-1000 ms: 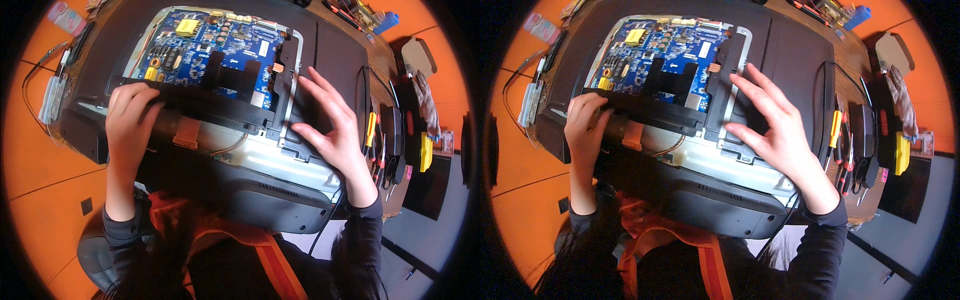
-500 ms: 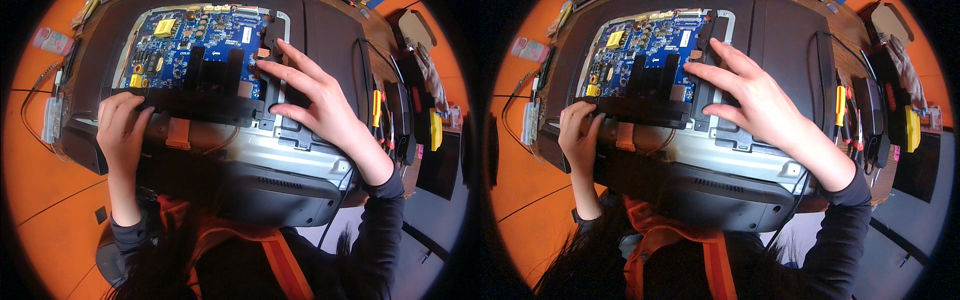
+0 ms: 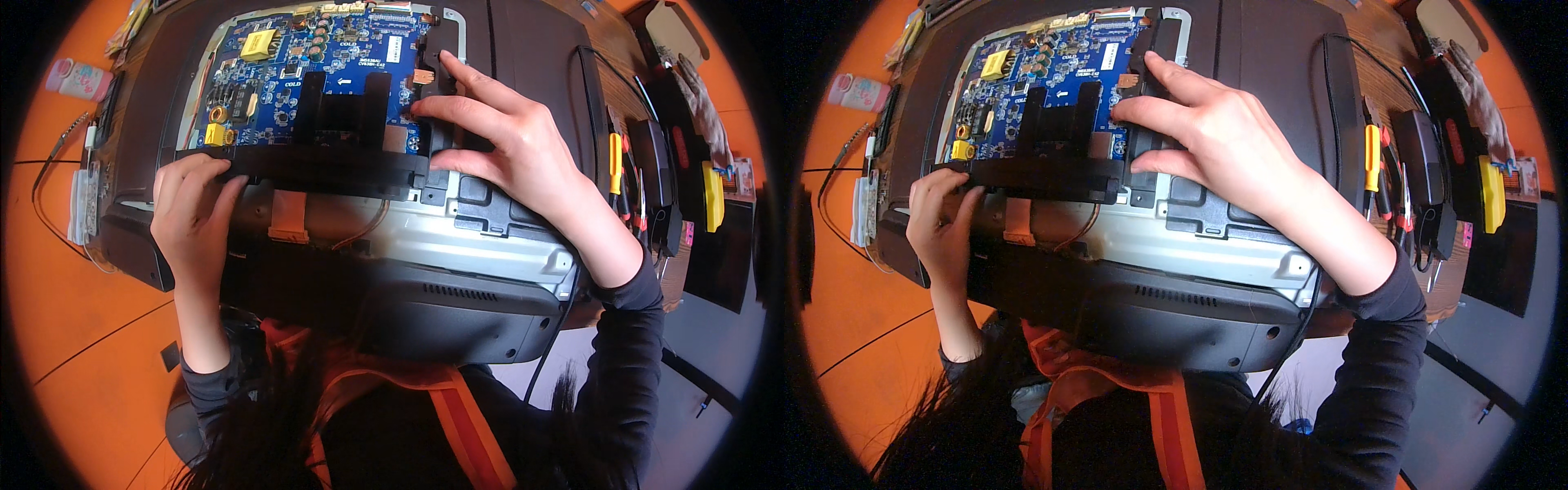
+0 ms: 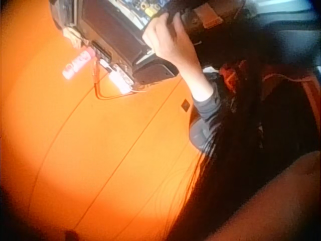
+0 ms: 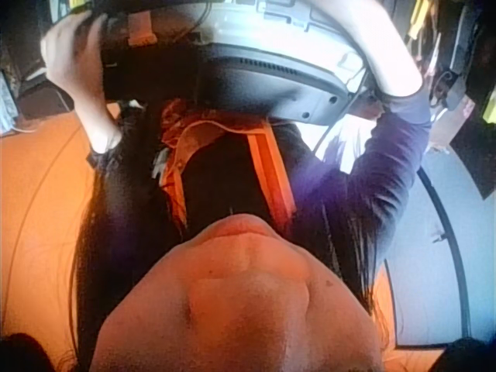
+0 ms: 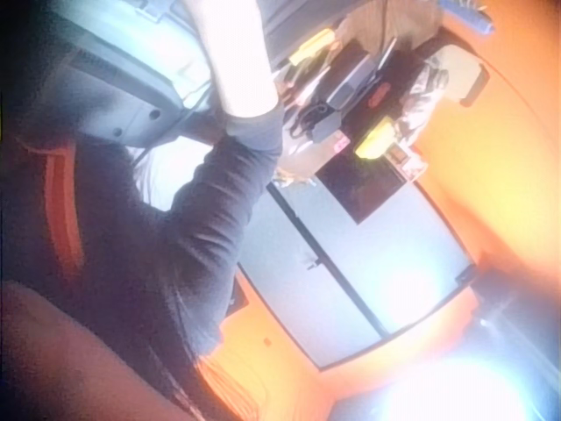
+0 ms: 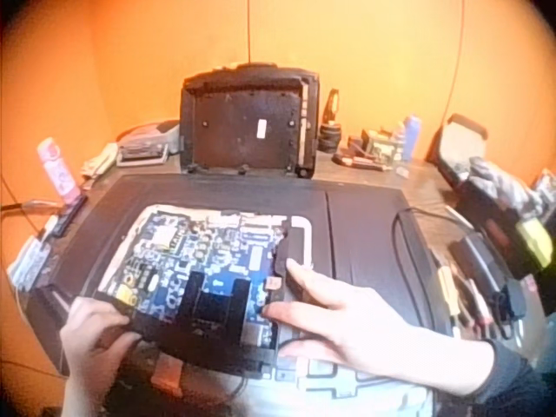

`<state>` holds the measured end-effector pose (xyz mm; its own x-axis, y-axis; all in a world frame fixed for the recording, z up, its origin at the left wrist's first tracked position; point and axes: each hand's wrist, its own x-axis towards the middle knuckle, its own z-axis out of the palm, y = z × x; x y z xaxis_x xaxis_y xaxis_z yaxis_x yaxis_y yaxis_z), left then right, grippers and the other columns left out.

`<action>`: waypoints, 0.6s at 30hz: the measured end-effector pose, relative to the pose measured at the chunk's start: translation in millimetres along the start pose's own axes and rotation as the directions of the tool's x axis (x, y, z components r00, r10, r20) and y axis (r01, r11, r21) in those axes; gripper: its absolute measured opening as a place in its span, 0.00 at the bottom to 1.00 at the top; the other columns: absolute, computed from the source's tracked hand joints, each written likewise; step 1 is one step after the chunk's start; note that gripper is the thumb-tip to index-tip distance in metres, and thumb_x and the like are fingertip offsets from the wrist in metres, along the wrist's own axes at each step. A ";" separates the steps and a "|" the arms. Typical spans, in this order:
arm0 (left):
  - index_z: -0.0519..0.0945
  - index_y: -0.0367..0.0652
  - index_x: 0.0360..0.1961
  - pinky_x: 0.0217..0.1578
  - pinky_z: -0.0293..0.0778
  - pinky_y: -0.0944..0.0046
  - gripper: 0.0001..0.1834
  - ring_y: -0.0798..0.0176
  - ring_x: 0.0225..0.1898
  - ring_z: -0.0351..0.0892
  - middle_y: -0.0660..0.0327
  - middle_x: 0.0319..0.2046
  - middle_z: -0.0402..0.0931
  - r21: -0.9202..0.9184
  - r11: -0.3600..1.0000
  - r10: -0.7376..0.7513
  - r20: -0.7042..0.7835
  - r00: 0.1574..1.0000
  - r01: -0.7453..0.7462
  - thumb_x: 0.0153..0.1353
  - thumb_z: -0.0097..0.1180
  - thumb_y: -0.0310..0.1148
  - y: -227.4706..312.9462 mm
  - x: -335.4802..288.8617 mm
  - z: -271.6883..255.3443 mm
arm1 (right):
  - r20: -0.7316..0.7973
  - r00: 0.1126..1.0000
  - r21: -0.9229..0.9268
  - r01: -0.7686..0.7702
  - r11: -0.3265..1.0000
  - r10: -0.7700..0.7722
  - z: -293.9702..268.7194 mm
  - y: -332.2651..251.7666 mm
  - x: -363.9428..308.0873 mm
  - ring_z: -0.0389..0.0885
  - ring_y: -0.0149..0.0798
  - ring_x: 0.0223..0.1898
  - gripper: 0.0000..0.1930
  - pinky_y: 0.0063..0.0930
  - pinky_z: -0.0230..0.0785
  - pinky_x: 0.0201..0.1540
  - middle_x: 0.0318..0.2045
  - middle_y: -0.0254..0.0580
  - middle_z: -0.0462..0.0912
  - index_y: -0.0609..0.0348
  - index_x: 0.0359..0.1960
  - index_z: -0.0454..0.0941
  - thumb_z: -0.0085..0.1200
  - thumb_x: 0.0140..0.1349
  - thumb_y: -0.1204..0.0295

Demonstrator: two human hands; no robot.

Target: The person removes a black plastic cover from a disassembled CRT monitor, then uses a yellow-handled screwdriver to tighten screws on the internal circuit board. The person works on the monitor's internal components on a wooden workbench.

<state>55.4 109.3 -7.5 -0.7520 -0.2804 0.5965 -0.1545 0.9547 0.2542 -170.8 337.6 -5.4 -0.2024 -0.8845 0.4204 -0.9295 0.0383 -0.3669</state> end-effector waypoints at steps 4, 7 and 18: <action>0.80 0.38 0.32 0.39 0.70 0.64 0.14 0.57 0.37 0.75 0.57 0.32 0.77 0.002 1.000 -0.007 0.014 1.000 0.007 0.41 0.67 0.19 1.1 0.0 -0.7 | -0.014 0.997 -0.076 0.076 0.994 -0.077 1.9 2.3 0.2 0.81 0.56 0.45 0.20 0.37 0.78 0.44 0.56 0.60 0.70 0.44 0.46 0.77 0.58 0.52 0.53; 0.80 0.38 0.32 0.39 0.70 0.64 0.14 0.56 0.37 0.76 0.57 0.32 0.77 0.000 1.000 -0.012 0.016 1.000 0.012 0.41 0.67 0.19 0.4 -0.4 -1.2 | -0.027 0.993 -0.028 0.111 0.993 -0.112 5.7 6.3 1.4 0.81 0.56 0.45 0.21 0.38 0.78 0.43 0.58 0.59 0.69 0.46 0.47 0.76 0.57 0.53 0.53; 0.79 0.38 0.32 0.40 0.70 0.62 0.16 0.54 0.37 0.75 0.57 0.31 0.76 0.006 1.000 -0.021 0.035 0.999 0.021 0.38 0.67 0.17 2.7 -1.5 -2.9 | -0.067 0.989 0.194 -0.115 0.974 0.131 -13.3 17.1 -0.4 0.76 0.45 0.52 0.34 0.33 0.71 0.50 0.56 0.50 0.73 0.57 0.49 0.69 0.72 0.41 0.59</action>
<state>58.0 112.0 -5.4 -0.7703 -0.2971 0.5643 -0.1743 0.9493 0.2618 -190.7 344.8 -0.8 -0.3423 -0.8387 0.4237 -0.8224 0.0493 -0.5668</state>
